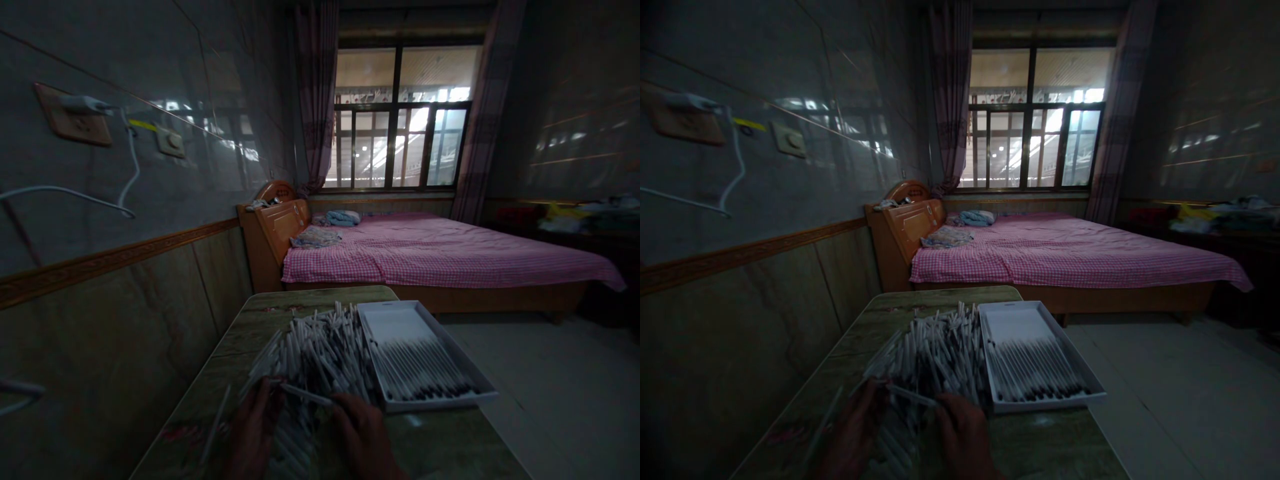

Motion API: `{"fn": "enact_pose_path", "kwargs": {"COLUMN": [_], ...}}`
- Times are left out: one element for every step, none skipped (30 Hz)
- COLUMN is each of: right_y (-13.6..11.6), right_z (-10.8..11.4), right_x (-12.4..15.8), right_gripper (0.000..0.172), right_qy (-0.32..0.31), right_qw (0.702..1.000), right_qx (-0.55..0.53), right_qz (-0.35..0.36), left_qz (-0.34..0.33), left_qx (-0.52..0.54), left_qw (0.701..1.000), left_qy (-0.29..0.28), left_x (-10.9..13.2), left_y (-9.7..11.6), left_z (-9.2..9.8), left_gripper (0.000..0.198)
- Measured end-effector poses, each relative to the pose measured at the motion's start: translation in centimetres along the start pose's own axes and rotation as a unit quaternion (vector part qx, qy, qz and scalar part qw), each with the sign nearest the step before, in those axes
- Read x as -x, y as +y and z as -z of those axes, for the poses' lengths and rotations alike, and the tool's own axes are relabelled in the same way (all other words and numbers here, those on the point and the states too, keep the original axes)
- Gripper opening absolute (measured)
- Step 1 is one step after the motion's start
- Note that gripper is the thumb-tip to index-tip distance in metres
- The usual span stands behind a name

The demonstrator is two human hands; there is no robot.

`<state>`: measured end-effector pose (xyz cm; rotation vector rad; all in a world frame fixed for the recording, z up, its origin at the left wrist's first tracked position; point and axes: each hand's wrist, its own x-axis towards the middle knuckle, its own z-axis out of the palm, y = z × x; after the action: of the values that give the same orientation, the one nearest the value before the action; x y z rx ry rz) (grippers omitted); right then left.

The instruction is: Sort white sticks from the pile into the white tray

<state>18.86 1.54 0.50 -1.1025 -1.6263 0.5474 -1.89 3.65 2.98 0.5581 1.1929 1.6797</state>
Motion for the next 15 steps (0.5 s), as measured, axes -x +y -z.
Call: {"fn": "enact_pose_path", "kwargs": {"right_y": [0.02, 0.05, 0.09, 0.13, 0.19, 0.25, 0.3, 0.36, 0.41, 0.45, 0.49, 0.52, 0.55, 0.59, 0.62], "right_z": [0.02, 0.04, 0.05, 0.06, 0.07, 0.09, 0.13, 0.18, 0.24, 0.32, 0.4, 0.48, 0.54, 0.59, 0.61], "right_x": [0.01, 0.02, 0.04, 0.05, 0.06, 0.05, 0.04, 0.02, 0.0, -0.02, -0.03, -0.04, -0.05, -0.05, -0.07], "right_gripper": [0.033, 0.032, 0.03, 0.029, 0.028, 0.027, 0.027, 0.026, 0.027, 0.027, 0.027, 0.027, 0.028, 0.028, 0.027], "right_qy": [0.001, 0.001, 0.002, 0.004, 0.006, 0.007, 0.007, 0.009, 0.013, 0.016, 0.02, 0.027, 0.032, 0.035, 0.035], "right_qw": [1.0, 1.0, 1.0, 0.999, 0.999, 0.997, 0.996, 0.993, 0.99, 0.987, 0.985, 0.983, 0.98, 0.978, 0.975], "right_qx": [0.006, 0.011, 0.016, 0.023, 0.03, 0.039, 0.05, 0.06, 0.069, 0.076, 0.082, 0.088, 0.095, 0.105, 0.119], "right_qz": [0.007, 0.013, 0.02, 0.028, 0.04, 0.058, 0.079, 0.102, 0.123, 0.14, 0.152, 0.161, 0.169, 0.177, 0.182], "left_qz": [0.012, 0.023, 0.029, 0.025, 0.02, 0.018, 0.014, 0.009, 0.002, -0.004, -0.009, -0.013, -0.014, -0.011, -0.007], "left_qx": [0.023, 0.044, 0.058, 0.058, 0.054, 0.052, 0.047, 0.038, 0.028, 0.017, 0.006, -0.002, -0.007, -0.009, -0.012], "left_qw": [1.0, 0.999, 0.998, 0.998, 0.998, 0.998, 0.999, 0.999, 1.0, 1.0, 1.0, 1.0, 1.0, 1.0, 1.0], "left_qy": [-0.001, -0.001, 0.001, 0.002, 0.002, 0.001, 0.002, 0.002, 0.002, 0.001, -0.002, -0.006, -0.011, -0.014, -0.014], "left_x": [0.09, 0.15, 0.18, 0.18, 0.16, 0.11, 0.06, 0.01, -0.03, -0.03, -0.01, 0.04, 0.1, 0.16, 0.2], "left_y": [0.03, 0.02, -0.01, -0.06, -0.1, -0.14, -0.16, -0.17, -0.16, -0.15, -0.15, -0.15, -0.16, -0.19, -0.24], "left_z": [-0.1, -0.19, -0.26, -0.29, -0.29, -0.25, -0.19, -0.12, -0.05, -0.01, -0.01, -0.04, -0.1, -0.18, -0.27], "left_gripper": [0.024, 0.027, 0.031, 0.034, 0.037, 0.038, 0.039, 0.04, 0.041, 0.043, 0.045, 0.047, 0.048, 0.049, 0.048]}}
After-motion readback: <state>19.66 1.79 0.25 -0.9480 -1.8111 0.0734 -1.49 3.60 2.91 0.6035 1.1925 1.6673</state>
